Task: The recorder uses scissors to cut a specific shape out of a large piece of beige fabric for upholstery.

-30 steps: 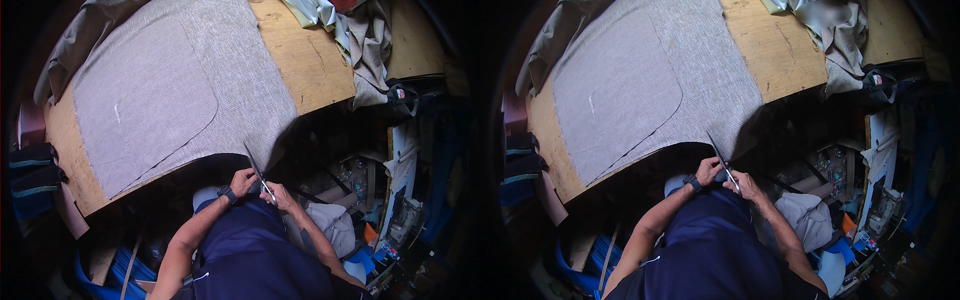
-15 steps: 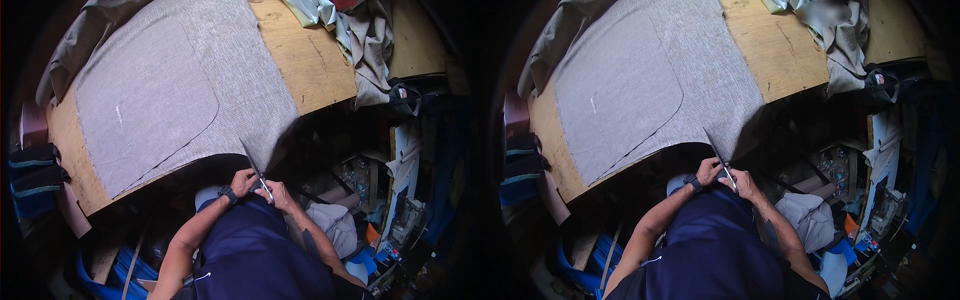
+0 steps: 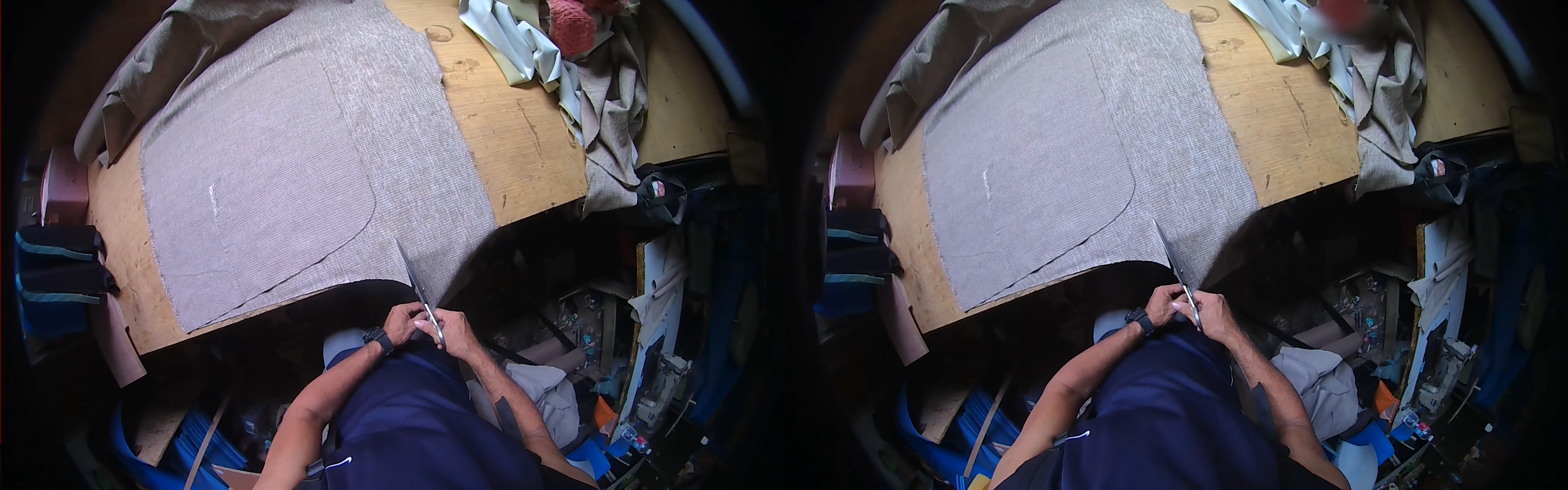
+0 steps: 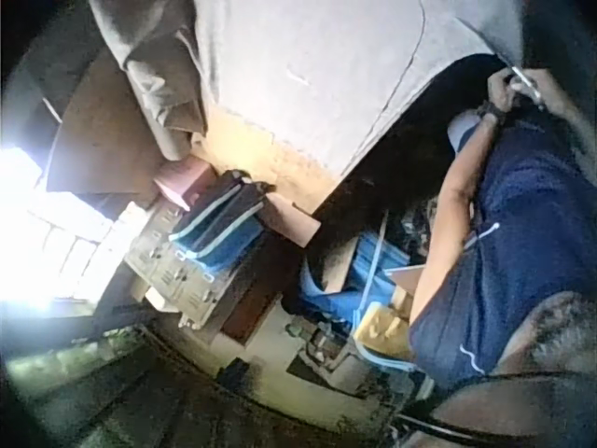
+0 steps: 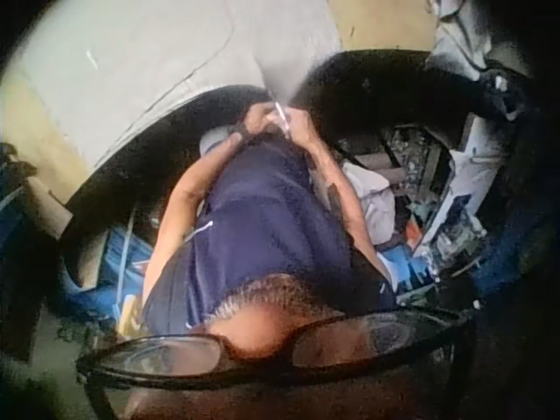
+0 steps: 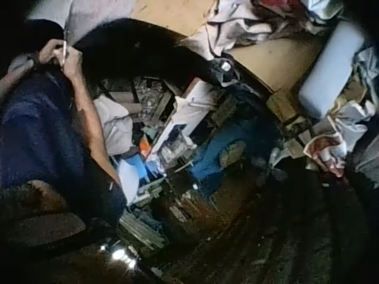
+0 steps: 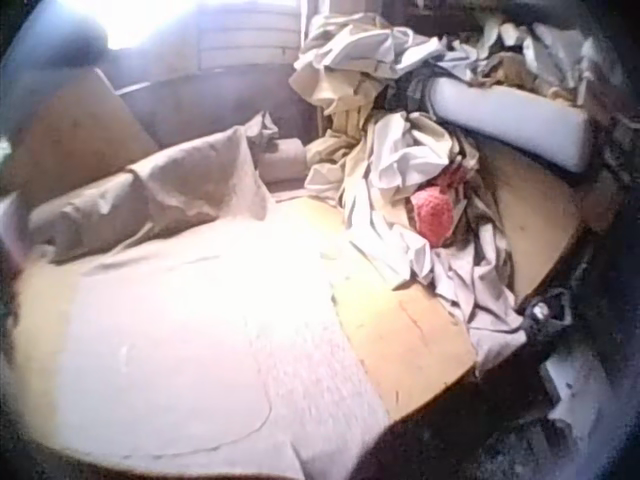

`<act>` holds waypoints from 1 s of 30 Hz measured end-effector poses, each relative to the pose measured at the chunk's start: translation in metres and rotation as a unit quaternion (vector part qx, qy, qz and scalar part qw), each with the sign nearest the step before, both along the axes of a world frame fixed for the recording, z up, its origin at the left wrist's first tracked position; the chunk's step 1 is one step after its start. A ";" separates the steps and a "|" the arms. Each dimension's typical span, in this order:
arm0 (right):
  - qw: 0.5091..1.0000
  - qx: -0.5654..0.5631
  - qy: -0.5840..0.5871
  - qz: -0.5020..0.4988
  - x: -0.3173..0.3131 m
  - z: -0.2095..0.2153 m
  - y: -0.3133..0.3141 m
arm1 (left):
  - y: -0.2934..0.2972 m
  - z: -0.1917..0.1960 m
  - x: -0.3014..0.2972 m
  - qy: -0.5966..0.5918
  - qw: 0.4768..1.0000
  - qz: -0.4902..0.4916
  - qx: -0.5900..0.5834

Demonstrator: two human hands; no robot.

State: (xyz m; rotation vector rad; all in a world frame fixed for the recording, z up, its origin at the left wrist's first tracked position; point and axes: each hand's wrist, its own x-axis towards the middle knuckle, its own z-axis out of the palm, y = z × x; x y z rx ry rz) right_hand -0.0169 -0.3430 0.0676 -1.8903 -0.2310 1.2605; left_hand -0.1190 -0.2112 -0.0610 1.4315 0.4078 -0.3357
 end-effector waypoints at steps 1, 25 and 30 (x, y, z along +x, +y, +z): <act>1.000 -0.003 0.026 -0.003 0.001 0.002 0.002 | 0.001 -0.001 0.000 -0.013 1.000 -0.005 0.021; 0.992 -0.076 -0.072 0.071 0.053 -0.007 0.090 | 0.206 0.125 0.037 -0.105 0.891 0.159 0.413; 0.987 -0.076 -0.125 0.067 0.052 -0.001 0.097 | 0.229 0.094 0.067 -0.151 0.785 0.077 0.596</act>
